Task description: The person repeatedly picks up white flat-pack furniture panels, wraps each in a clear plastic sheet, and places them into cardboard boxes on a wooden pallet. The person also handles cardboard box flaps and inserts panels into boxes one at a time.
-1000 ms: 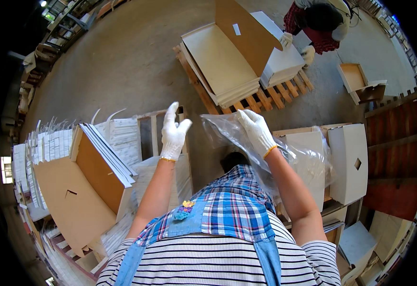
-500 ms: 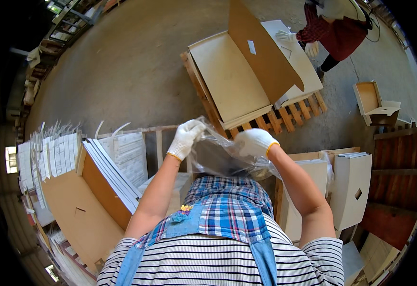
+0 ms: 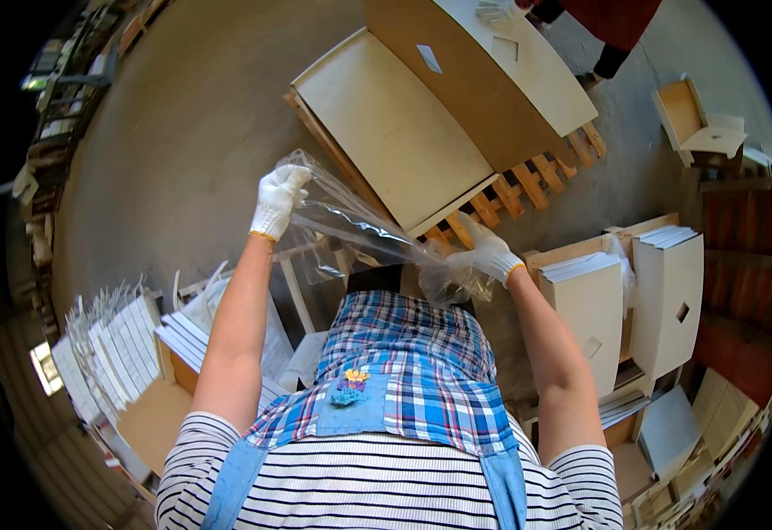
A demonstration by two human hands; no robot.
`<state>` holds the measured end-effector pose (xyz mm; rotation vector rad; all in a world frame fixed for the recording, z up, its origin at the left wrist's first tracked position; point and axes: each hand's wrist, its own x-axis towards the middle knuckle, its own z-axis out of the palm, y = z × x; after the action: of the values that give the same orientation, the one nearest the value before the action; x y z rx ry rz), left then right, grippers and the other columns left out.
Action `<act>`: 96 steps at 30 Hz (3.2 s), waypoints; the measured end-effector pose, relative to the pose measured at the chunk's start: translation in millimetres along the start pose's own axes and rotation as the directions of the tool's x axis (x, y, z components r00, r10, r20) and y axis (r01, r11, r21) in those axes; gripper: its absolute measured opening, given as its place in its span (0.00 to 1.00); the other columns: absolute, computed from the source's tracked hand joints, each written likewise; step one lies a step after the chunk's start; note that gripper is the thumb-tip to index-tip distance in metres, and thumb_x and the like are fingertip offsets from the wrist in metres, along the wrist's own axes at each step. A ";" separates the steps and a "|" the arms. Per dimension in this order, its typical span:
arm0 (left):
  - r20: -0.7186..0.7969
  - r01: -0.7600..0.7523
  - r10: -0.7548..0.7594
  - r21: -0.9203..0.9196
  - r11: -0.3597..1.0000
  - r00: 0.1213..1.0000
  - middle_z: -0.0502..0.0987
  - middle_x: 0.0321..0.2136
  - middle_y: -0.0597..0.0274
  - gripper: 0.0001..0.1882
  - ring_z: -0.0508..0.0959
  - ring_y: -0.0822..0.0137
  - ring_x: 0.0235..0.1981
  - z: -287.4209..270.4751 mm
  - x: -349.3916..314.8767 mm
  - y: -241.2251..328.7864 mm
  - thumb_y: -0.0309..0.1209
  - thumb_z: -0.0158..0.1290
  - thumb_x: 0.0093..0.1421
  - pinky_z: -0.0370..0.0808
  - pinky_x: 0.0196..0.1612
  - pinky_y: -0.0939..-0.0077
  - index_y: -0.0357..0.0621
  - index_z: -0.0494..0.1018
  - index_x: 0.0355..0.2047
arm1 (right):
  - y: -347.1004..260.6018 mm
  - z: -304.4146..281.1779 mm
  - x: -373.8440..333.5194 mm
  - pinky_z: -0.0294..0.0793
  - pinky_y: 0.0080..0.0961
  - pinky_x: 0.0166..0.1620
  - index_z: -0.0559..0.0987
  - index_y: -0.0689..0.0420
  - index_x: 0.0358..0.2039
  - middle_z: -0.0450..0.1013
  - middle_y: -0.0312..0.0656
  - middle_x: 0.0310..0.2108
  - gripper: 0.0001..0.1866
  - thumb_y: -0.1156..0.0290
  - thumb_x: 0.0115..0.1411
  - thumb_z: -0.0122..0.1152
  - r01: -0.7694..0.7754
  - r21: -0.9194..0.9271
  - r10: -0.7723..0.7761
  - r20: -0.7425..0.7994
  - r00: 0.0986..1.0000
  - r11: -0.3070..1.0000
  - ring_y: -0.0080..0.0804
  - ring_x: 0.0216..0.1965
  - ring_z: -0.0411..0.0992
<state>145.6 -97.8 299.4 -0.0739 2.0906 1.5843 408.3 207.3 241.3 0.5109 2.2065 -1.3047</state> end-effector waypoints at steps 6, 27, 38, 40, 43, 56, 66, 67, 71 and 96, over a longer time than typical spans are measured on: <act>0.064 0.026 -0.031 0.082 0.996 0.997 0.79 0.25 0.68 0.09 0.72 0.78 0.18 12.3 131.0 -11.6 0.34 0.57 0.62 0.67 0.20 0.82 0.42 0.81 0.33 | 5.9 17.8 103.7 0.66 0.39 0.59 0.76 0.47 0.54 0.74 0.48 0.50 0.28 0.54 0.52 0.65 -0.182 -0.075 0.167 -0.176 0.970 0.980 0.51 0.55 0.69; 0.530 -0.585 0.345 0.808 0.072 0.775 0.77 0.25 0.51 0.18 0.77 0.48 0.27 168.5 424.5 -85.6 0.51 0.54 0.61 0.72 0.30 0.60 0.50 0.77 0.31 | 101.4 -54.7 161.0 0.74 0.34 0.44 0.82 0.55 0.39 0.79 0.44 0.35 0.12 0.62 0.59 0.60 -0.293 0.209 0.360 -0.493 0.792 0.933 0.42 0.39 0.76; 0.192 -0.380 0.694 0.917 0.126 0.694 0.80 0.38 0.55 0.24 0.78 0.51 0.42 227.5 438.3 -64.4 0.51 0.56 0.57 0.71 0.45 0.51 0.52 0.72 0.49 | 104.1 -44.7 186.7 0.63 0.45 0.61 0.72 0.50 0.58 0.67 0.46 0.59 0.27 0.63 0.57 0.63 -0.604 -0.314 0.129 -0.807 0.576 0.732 0.52 0.59 0.64; 0.038 -0.351 0.811 0.913 0.209 0.583 0.77 0.47 0.52 0.28 0.75 0.49 0.49 232.6 423.3 -57.5 0.48 0.57 0.57 0.69 0.53 0.53 0.51 0.70 0.55 | 81.0 -28.2 190.3 0.61 0.49 0.62 0.74 0.49 0.55 0.66 0.44 0.59 0.27 0.65 0.53 0.65 -0.531 -0.360 -0.009 -0.833 0.553 0.767 0.52 0.59 0.63; 0.198 -0.671 0.922 0.736 0.083 0.332 0.75 0.52 0.49 0.29 0.72 0.47 0.54 223.6 398.1 -69.3 0.48 0.54 0.61 0.65 0.59 0.55 0.48 0.68 0.59 | 42.8 -4.2 207.9 0.61 0.50 0.62 0.74 0.51 0.55 0.66 0.45 0.59 0.26 0.68 0.54 0.64 -0.187 -0.280 -0.091 -0.745 0.660 0.942 0.50 0.60 0.62; 0.827 -0.897 0.467 0.420 -0.140 0.314 0.66 0.56 0.51 0.27 0.61 0.47 0.60 255.0 397.0 -94.1 0.44 0.60 0.51 0.60 0.61 0.45 0.48 0.73 0.50 | 83.2 -11.7 301.8 0.49 0.53 0.67 0.65 0.48 0.65 0.57 0.48 0.67 0.29 0.55 0.65 0.49 -0.310 -0.418 -0.068 -0.679 0.731 0.854 0.51 0.68 0.52; 0.361 -0.505 0.636 0.862 0.051 0.682 0.65 0.57 0.55 0.35 0.63 0.48 0.59 236.4 485.6 -80.0 0.46 0.64 0.48 0.63 0.59 0.50 0.52 0.68 0.56 | 109.1 -14.4 230.6 0.53 0.46 0.68 0.60 0.48 0.68 0.54 0.46 0.69 0.33 0.54 0.64 0.54 -0.636 0.024 0.383 -0.815 0.434 0.771 0.49 0.69 0.51; 0.283 -0.446 0.661 0.891 0.087 0.695 0.65 0.58 0.55 0.36 0.63 0.49 0.59 230.1 488.2 -75.7 0.47 0.64 0.48 0.63 0.59 0.51 0.52 0.67 0.57 | 115.2 -6.8 221.1 0.54 0.45 0.68 0.60 0.48 0.68 0.54 0.46 0.69 0.34 0.54 0.64 0.55 -0.655 0.072 0.414 -0.826 0.384 0.752 0.48 0.69 0.51; 0.310 -0.540 0.629 0.815 0.211 0.713 0.75 0.47 0.55 0.23 0.74 0.52 0.49 208.6 523.9 -59.4 0.42 0.63 0.50 0.72 0.50 0.58 0.53 0.75 0.47 | 107.6 4.3 204.7 0.58 0.42 0.67 0.61 0.54 0.67 0.56 0.46 0.68 0.33 0.61 0.63 0.58 -0.700 0.127 0.437 -0.853 0.285 0.703 0.46 0.69 0.52; 0.201 -0.503 0.795 0.852 0.147 0.572 0.79 0.44 0.58 0.15 0.74 0.52 0.49 211.5 532.7 -54.9 0.42 0.52 0.62 0.70 0.52 0.57 0.49 0.78 0.44 | 127.1 30.1 218.7 0.73 0.42 0.46 0.70 0.51 0.55 0.72 0.45 0.49 0.28 0.57 0.56 0.64 -0.580 0.590 0.715 -0.699 -0.019 0.562 0.47 0.48 0.72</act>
<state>-221.2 214.7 -15.7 1.2454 3.1947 0.5899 313.4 252.0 9.2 2.5526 1.9207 -0.5307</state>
